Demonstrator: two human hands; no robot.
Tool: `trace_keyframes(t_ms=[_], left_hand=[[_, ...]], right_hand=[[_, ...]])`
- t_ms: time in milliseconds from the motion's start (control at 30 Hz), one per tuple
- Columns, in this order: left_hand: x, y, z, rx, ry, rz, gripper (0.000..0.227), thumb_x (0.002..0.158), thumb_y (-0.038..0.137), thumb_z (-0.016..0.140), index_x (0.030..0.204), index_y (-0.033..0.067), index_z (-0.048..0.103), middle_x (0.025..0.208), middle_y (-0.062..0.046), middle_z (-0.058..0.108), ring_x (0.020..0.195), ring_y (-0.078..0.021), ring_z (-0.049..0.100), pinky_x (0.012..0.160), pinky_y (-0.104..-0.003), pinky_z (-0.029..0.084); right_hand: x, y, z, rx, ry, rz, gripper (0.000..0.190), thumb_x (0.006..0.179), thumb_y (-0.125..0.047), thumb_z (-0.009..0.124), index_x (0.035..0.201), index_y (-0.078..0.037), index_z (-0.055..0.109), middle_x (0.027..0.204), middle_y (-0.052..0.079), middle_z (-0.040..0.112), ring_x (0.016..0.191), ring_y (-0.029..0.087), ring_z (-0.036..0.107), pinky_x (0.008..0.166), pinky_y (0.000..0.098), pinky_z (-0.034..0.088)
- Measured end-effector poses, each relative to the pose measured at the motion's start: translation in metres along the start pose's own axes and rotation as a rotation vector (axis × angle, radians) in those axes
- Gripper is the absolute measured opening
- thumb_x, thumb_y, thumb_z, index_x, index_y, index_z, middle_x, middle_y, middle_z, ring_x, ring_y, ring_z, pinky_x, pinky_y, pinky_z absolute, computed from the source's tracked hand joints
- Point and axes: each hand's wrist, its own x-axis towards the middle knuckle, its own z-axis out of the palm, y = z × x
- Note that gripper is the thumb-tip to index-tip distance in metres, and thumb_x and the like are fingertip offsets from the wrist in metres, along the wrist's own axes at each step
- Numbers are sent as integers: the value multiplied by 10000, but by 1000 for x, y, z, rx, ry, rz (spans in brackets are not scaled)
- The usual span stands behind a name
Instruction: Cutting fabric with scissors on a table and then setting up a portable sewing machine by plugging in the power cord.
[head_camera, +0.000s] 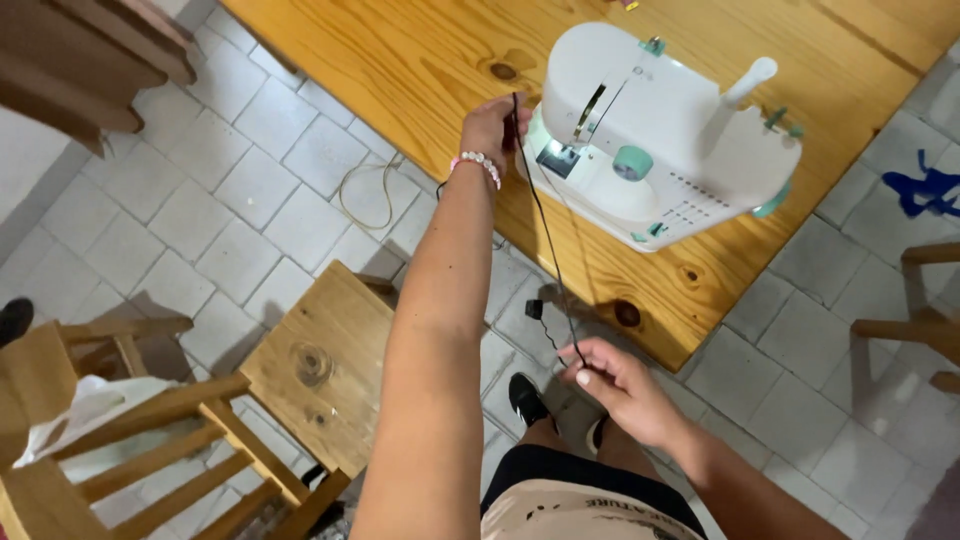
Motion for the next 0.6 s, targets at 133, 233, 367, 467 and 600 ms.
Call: trace_keyframes(t_ms=[133, 233, 367, 467, 600], left_hand=[[20, -13, 0, 126, -80, 59, 614, 1080, -138, 514, 1576, 45, 827, 1058, -121, 800, 629, -133, 567, 511, -265, 473], [64, -31, -19, 227, -129, 178, 613, 1054, -140, 558, 1507, 121, 877, 1008, -80, 880, 592, -115, 541, 455, -263, 416], [75, -28, -33, 402, -183, 274, 559, 1064, -115, 583, 1501, 80, 872, 1188, -90, 918, 963, -146, 768, 887, -285, 655], [64, -14, -35, 755, -192, 324, 543, 978, -63, 556, 1274, 148, 959, 1389, -54, 920, 1280, -206, 834, 1109, -326, 664], [89, -11, -30, 942, -344, 386, 727, 944, -116, 397, 1334, 190, 930, 1498, -54, 869, 1387, -191, 793, 1118, -318, 638]], right_hand=[[7, -24, -11, -16, 32, -200, 523, 1145, -37, 645, 1664, -84, 685, 1074, 82, 829, 844, 165, 770, 757, 300, 716], [25, -115, -39, -213, 89, -431, 521, 1204, -134, 618, 1725, -155, 623, 1006, 4, 839, 700, 64, 734, 614, 173, 709], [36, -224, -92, -265, 137, -259, 560, 1174, -181, 638, 1734, -210, 639, 967, 6, 881, 539, 88, 694, 424, 253, 632], [35, -290, -110, 261, -71, -527, 606, 1068, 200, 534, 1512, -154, 745, 1761, 199, 693, 949, 97, 867, 444, 126, 606], [41, -355, -135, -302, 393, -41, 438, 1294, -70, 519, 1626, -100, 804, 841, 214, 784, 385, 206, 399, 343, 349, 287]])
